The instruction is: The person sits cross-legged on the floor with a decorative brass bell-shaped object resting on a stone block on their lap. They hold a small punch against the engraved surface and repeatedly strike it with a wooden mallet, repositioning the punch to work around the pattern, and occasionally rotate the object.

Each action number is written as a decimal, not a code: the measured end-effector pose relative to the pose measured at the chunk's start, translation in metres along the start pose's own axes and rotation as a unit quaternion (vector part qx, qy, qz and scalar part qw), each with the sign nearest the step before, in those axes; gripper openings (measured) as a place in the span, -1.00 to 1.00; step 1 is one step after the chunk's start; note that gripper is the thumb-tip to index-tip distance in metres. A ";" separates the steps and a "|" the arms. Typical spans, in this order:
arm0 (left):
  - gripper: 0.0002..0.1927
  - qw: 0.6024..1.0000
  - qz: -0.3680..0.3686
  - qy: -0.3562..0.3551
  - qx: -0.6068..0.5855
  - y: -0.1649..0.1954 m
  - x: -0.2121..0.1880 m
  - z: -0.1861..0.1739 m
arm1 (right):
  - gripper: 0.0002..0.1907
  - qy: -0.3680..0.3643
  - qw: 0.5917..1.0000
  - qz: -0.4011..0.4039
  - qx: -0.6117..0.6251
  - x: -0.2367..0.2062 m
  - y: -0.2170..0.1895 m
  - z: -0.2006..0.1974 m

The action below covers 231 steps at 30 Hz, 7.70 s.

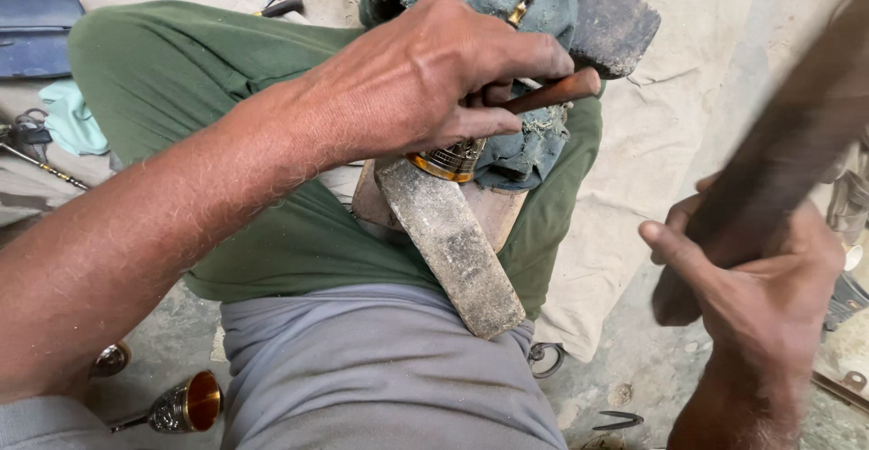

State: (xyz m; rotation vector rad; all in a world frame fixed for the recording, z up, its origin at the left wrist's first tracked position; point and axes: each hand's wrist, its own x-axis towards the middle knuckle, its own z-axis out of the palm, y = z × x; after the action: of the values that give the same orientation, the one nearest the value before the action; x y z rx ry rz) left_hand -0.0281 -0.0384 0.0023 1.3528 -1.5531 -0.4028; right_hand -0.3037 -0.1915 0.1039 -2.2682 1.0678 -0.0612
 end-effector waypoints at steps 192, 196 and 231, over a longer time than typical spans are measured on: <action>-0.53 0.912 -0.227 0.312 -0.138 0.035 -0.062 0.045 | -0.68 0.121 0.941 0.006 0.316 0.001 0.092 0.103; -0.55 0.910 -0.242 0.316 -0.116 0.031 -0.060 0.050 | -0.58 0.043 0.898 -0.114 0.424 0.016 0.060 0.062; -0.50 0.961 -0.173 0.211 0.049 0.032 -0.057 0.042 | -0.71 0.012 0.893 -0.310 -0.326 0.039 -0.067 -0.007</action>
State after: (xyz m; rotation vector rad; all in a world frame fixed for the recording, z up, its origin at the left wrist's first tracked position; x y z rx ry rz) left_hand -0.0869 0.0081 -0.0180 1.6686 -0.9974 -0.2286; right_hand -0.2335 -0.1909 0.1386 -3.1509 0.3361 0.0128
